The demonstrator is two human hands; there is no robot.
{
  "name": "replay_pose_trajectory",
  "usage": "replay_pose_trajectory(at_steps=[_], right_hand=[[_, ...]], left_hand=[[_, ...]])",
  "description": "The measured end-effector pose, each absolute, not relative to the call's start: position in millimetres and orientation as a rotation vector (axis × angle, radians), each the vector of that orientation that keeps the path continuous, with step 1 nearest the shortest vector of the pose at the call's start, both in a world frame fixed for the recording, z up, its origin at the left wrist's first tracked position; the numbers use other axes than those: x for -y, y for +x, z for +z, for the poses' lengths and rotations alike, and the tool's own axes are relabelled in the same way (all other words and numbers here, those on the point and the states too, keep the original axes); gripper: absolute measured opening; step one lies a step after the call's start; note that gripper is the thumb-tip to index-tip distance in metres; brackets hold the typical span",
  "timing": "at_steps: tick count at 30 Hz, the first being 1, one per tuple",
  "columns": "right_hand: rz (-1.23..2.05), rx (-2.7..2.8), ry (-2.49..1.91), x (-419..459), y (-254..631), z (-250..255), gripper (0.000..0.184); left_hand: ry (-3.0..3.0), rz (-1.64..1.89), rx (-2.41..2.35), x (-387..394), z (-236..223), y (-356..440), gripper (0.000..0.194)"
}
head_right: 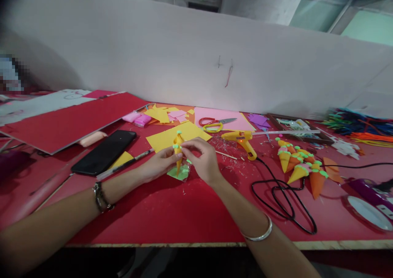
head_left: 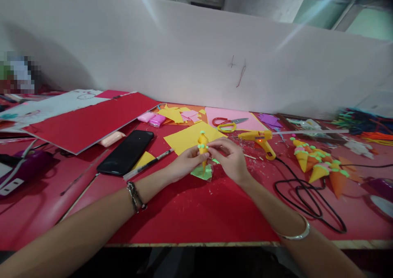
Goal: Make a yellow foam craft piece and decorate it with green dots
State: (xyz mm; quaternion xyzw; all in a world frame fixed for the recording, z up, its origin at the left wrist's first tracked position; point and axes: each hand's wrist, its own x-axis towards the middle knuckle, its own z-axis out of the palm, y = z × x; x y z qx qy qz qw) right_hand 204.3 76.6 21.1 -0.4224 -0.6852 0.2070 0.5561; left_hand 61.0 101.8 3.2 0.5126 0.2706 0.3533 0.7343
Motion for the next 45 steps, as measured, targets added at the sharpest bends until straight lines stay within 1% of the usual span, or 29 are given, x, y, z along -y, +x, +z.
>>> replay_pose_trajectory(at_steps=[6, 17, 19, 22, 25, 27, 29, 36, 41, 45], right_hand=[[0.496, 1.63, -0.975, -78.9, 205.0, 16.6, 0.007], [0.562, 1.59, -1.042, -78.2, 205.1, 16.6, 0.007], [0.582, 1.553, -1.068, -79.3, 205.1, 13.6, 0.012], [0.635, 1.48, -1.098, -81.5, 205.0, 9.4, 0.023], [0.824, 1.442, -1.114, -82.0, 204.2, 9.7, 0.031], [0.968, 1.46, -1.111, -80.8, 203.6, 12.7, 0.029], [1.029, 1.489, -1.097, -78.9, 203.5, 16.2, 0.025], [1.028, 1.449, -1.075, -77.0, 203.8, 16.8, 0.024], [1.102, 1.361, -1.055, -78.7, 202.7, 13.9, 0.025], [1.1, 1.321, -0.95, -81.1, 206.1, 12.9, 0.026]], left_hand=[[1.213, 0.761, -0.586, -102.9, 3.0, 59.6, 0.028], [1.274, 0.751, -0.64, -102.9, 5.6, 60.0, 0.031], [1.303, 0.77, -0.637, -102.8, 6.0, 60.1, 0.029], [1.341, 0.792, -0.659, -102.0, 6.7, 59.8, 0.026], [1.337, 0.785, -0.652, -100.8, 7.1, 59.5, 0.026], [1.336, 0.783, -0.631, -100.3, 7.0, 59.2, 0.027], [1.338, 0.781, -0.62, -100.1, 6.9, 59.2, 0.027], [1.322, 0.775, -0.615, -99.5, 7.8, 59.1, 0.029], [1.315, 0.778, -0.615, -99.3, 8.0, 58.6, 0.029], [1.274, 0.826, -0.609, -101.5, 7.1, 57.7, 0.029]])
